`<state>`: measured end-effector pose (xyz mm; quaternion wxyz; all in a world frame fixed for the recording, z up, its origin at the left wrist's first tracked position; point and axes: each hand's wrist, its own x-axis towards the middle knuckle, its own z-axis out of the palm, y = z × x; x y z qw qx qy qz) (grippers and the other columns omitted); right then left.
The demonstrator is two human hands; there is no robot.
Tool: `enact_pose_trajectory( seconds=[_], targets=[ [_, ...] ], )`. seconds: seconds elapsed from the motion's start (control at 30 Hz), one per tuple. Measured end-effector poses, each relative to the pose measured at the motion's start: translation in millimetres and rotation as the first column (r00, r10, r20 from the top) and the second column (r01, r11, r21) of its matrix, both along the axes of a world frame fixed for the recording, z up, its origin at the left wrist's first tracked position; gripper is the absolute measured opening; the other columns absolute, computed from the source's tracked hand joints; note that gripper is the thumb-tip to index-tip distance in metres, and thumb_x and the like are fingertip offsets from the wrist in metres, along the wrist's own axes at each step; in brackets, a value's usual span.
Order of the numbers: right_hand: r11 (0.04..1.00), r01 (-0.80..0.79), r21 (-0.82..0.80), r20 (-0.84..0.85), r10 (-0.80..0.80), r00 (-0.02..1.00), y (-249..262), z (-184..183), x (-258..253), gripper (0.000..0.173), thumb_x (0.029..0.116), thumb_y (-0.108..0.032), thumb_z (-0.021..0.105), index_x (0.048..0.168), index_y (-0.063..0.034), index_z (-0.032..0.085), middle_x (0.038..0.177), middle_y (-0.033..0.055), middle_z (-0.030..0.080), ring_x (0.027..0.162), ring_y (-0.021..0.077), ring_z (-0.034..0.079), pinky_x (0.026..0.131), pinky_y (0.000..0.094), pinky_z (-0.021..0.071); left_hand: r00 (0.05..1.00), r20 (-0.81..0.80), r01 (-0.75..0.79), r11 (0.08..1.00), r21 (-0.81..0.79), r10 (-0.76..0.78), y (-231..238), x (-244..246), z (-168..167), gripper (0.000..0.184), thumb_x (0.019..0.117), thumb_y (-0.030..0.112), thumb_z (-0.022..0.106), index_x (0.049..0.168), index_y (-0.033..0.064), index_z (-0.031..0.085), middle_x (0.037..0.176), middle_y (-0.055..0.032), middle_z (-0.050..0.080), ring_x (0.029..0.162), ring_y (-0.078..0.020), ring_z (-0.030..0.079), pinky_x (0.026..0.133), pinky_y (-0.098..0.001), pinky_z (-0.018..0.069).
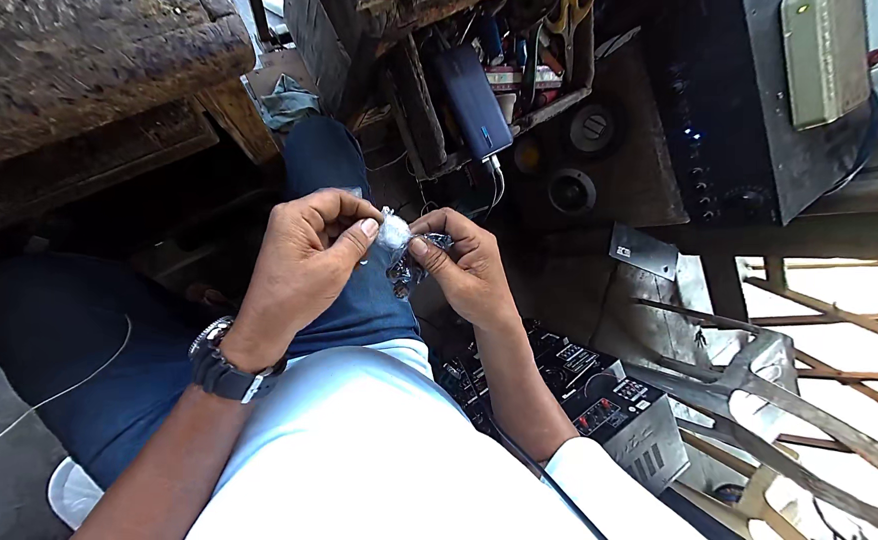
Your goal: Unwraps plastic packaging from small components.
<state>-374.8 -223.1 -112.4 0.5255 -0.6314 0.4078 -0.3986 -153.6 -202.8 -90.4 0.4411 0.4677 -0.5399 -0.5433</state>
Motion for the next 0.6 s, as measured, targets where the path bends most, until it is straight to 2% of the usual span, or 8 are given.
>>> enact_pose_trajectory(
  seconds=[0.07,0.13,0.2,0.27,0.33,0.47,0.53,0.6],
  targets=[
    [1.0,0.01,0.008,-0.017,-0.01,1.0,4.1,3.1,3.3,0.011,0.0997,-0.001,0.058,0.107,0.0043,0.064,0.096,0.0102,0.067,0.077,0.0121,0.066,0.068,0.0263,0.0595,0.998,0.065,0.008,1.0,-0.014,-0.007,1.7,-0.6,-1.4,0.008,0.1011,0.01,0.06,0.107,0.0067,0.064,0.084,-0.0032,0.066,0.059,-0.0106,0.061,0.049,-0.021,0.0522],
    [0.999,0.051,-0.009,-0.099,-0.052,0.994,9.7,7.0,6.4,0.01,0.0989,-0.005,0.059,0.105,0.0002,0.065,0.09,0.007,0.066,0.069,0.0099,0.063,0.058,0.0231,0.0558,0.986,0.165,0.027,0.999,-0.031,-0.022,1.6,-3.0,-1.5,0.016,0.0972,0.018,0.063,0.11,0.0091,0.065,0.092,-0.0019,0.067,0.065,-0.0097,0.063,0.05,-0.0213,0.0512],
    [0.997,0.051,-0.055,-0.19,-0.061,0.98,11.4,9.9,8.3,0.012,0.0977,-0.007,0.057,0.104,-0.002,0.066,0.091,0.005,0.065,0.073,0.0093,0.063,0.06,0.0237,0.0543,0.97,0.24,0.043,0.998,-0.055,-0.028,1.8,-4.7,-4.9,0.017,0.0958,0.02,0.066,0.109,0.0095,0.065,0.095,-0.0025,0.066,0.068,-0.009,0.063,0.051,-0.0212,0.0521],
    [0.996,0.021,-0.082,-0.222,-0.039,0.974,10.7,10.4,10.4,0.013,0.0957,-0.007,0.055,0.101,-0.0018,0.066,0.093,0.0054,0.065,0.077,0.0104,0.063,0.064,0.0259,0.0548,0.969,0.244,0.052,0.998,-0.033,-0.043,2.5,-3.9,-6.8,0.011,0.0986,0.017,0.063,0.105,0.0089,0.066,0.088,-0.0028,0.066,0.061,-0.0096,0.06,0.049,-0.0219,0.0498],
    [0.996,-0.002,-0.086,-0.199,-0.015,0.98,9.9,7.7,10.3,0.014,0.0936,-0.006,0.054,0.099,-0.0012,0.066,0.096,0.0065,0.066,0.081,0.0111,0.064,0.067,0.0266,0.0556,0.984,0.167,0.067,0.998,0.012,-0.068,2.8,-2.3,-8.6,0.008,0.1008,0.013,0.06,0.101,0.0073,0.066,0.076,-0.0037,0.066,0.05,-0.0118,0.055,0.042,-0.0229,0.0455],
    [1.0,-0.003,-0.017,0.057,0.004,0.998,1.8,-14.6,8.1,0.011,0.094,-0.002,0.052,0.096,0.0004,0.063,0.1,0.0086,0.067,0.091,0.0111,0.065,0.077,0.0264,0.0554,0.994,-0.056,0.103,0.99,0.101,-0.098,4.9,-1.7,-7.6,0.012,0.103,0.009,0.054,0.096,0.0064,0.064,0.072,-0.0037,0.06,0.054,-0.0111,0.053,0.049,-0.021,0.0455],
    [0.999,0.037,0.032,0.138,-0.041,0.99,0.5,-23.3,9.4,0.01,0.094,-0.001,0.054,0.097,0.0013,0.063,0.099,0.0097,0.067,0.089,0.0121,0.065,0.075,0.0271,0.0557,0.975,-0.209,0.117,0.978,0.172,-0.08,5.0,-5.2,-6.5,0.015,0.1017,0.007,0.051,0.093,0.0074,0.063,0.07,-0.0029,0.058,0.054,-0.0092,0.051,0.051,-0.0198,0.0458],
    [0.997,0.079,-0.004,0.12,-0.078,0.99,3.1,-20.7,11.9,0.01,0.0943,0.0,0.058,0.102,0.0033,0.064,0.1,0.0111,0.068,0.087,0.0136,0.066,0.073,0.0278,0.058,0.949,-0.313,0.107,0.964,0.244,-0.026,5.1,-7.7,-6.9,0.017,0.1018,0.008,0.049,0.09,0.0084,0.061,0.067,-0.0024,0.056,0.051,-0.0086,0.049,0.05,-0.0201,0.0458]
  ],
)
